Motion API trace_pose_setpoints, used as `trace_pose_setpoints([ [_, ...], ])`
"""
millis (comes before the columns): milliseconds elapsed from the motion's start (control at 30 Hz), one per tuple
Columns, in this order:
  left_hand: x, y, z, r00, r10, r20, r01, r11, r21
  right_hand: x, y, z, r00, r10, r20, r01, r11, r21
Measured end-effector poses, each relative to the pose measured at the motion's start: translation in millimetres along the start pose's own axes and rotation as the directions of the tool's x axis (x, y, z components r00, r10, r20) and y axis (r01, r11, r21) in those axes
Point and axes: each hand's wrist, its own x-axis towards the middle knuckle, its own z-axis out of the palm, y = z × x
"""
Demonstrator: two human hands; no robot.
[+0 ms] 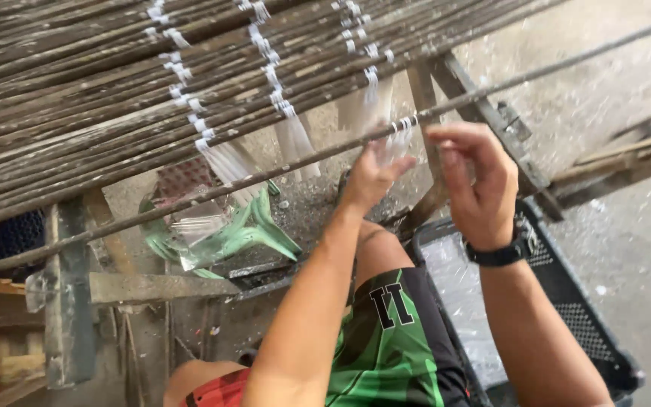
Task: The person is taking bundles of white candles from a wooden rack and placing them into clear plastic bags for packaging.
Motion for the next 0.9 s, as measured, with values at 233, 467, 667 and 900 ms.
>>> trace_pose_setpoints([
  [233,-31.1,35.9,-20.8,0.93,-0.125,0.346,0.229,0.932,-0.281,11.2,44.8,11.0,0.973,-0.08,0.215,0.137,0.955,-0.265],
  [467,-77.4,15.9,-97.4,0.91,-0.374,0.18,0.397,0.654,-0.644,-5.3,56.0,21.1,0.959,-0.173,0.226,0.265,0.834,-0.485],
  [667,-126.9,23.2,-187.1,0.948,-0.256,0.189,0.303,0.542,-0.784,-11.3,53.5,31.6,0.951,-0.123,0.285,0.274,0.764,-0.584],
  [900,-150.1,50.0,-190.8,0.95,-0.273,0.154,0.271,0.47,-0.84,-19.3,64.2,66.4,0.932,-0.196,0.304,0.342,0.752,-0.564],
])
